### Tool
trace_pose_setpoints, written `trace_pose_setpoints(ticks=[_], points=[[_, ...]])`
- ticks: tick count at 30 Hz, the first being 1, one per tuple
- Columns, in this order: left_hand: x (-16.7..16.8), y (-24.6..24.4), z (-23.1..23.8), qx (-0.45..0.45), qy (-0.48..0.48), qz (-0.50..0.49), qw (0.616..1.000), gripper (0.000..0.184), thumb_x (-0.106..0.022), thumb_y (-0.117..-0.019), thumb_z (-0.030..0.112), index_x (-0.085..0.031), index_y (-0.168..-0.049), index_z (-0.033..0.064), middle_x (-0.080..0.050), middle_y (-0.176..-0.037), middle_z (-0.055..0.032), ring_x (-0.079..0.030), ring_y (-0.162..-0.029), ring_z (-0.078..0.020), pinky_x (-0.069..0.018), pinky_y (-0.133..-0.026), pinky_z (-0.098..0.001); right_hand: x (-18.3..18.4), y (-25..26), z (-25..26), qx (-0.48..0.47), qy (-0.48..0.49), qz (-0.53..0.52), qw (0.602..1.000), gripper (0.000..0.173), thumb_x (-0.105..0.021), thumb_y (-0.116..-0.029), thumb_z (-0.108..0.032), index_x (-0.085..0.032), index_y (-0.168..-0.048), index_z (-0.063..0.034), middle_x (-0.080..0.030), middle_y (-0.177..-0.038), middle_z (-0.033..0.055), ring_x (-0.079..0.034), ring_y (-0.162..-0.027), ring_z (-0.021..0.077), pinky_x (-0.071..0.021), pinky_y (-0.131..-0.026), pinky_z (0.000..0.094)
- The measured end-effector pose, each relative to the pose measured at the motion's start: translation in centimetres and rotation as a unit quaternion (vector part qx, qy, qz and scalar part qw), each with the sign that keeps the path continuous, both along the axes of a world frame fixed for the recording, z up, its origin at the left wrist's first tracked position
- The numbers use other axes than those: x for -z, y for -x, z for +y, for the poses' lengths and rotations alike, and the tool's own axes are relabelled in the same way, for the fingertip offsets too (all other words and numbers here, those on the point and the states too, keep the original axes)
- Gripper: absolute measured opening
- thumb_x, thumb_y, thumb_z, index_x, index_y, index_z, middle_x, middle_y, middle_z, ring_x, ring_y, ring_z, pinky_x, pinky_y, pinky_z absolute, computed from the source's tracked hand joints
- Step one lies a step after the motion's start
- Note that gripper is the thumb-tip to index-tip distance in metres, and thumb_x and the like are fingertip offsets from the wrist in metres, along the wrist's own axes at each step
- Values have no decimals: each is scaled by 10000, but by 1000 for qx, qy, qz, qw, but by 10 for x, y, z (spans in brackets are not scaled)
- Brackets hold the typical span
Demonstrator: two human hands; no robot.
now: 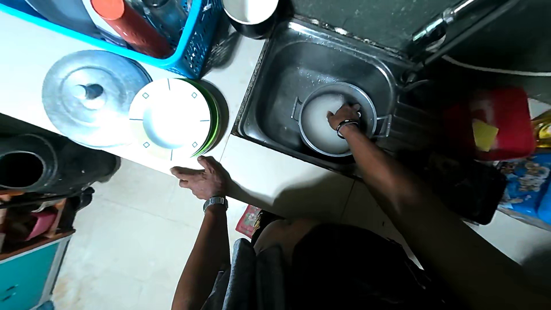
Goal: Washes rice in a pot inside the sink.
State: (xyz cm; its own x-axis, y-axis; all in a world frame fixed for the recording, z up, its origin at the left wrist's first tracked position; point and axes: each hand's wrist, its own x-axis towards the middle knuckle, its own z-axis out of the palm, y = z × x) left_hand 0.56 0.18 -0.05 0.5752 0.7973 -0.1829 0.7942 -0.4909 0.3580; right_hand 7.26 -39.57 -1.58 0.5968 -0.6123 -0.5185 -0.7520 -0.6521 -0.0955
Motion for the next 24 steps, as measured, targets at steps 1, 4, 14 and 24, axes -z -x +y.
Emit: trace_pose_setpoints(ticks=[1, 4, 14, 24], points=[[0, 0, 0, 1, -1, -1, 1000, 891, -398, -996, 679, -68, -1656, 181, -387, -1529, -314, -621, -1177, -464, -553, -896, -587, 1, -3, 4, 9, -8, 2, 1000, 747, -615, -976, -502, -505, -1393, 107, -435, -1494, 337, -482, -1370, 453, -434, -1080, 591], [-1, 1, -1, 5, -1, 1, 1000, 892, -398, -998, 674, -63, -1655, 172, -381, -1532, -319, -618, -1176, -472, -551, -895, -592, 6, -15, 14, -10, -27, 6, 1000, 687, -576, -991, -508, -574, -1329, 90, -514, -1445, 302, -500, -1368, 425, -451, -1069, 588], [2, 0, 0, -7, 7, -2, 1000, 886, -403, -994, 676, -64, -1658, 197, -377, -1555, -292, -623, -1181, -464, -549, -879, -610, 10, -11, 43, -167, -83, -19, 982, 553, -573, -1022, -381, -523, -1507, -120, -392, -1557, 280, -484, -1355, 462, -459, -1053, 606], [3, 4, 1, 4, 4, -1, 1000, 928, -387, -979, 717, -43, -1665, 197, -376, -1562, -286, -628, -1191, -432, -557, -892, -573, -26, 16, -49, -103, -139, -78, 982, 555, -567, -1048, -405, -570, -1417, 9, -584, -1388, 283, -560, -1303, 430, -429, -1094, 615]])
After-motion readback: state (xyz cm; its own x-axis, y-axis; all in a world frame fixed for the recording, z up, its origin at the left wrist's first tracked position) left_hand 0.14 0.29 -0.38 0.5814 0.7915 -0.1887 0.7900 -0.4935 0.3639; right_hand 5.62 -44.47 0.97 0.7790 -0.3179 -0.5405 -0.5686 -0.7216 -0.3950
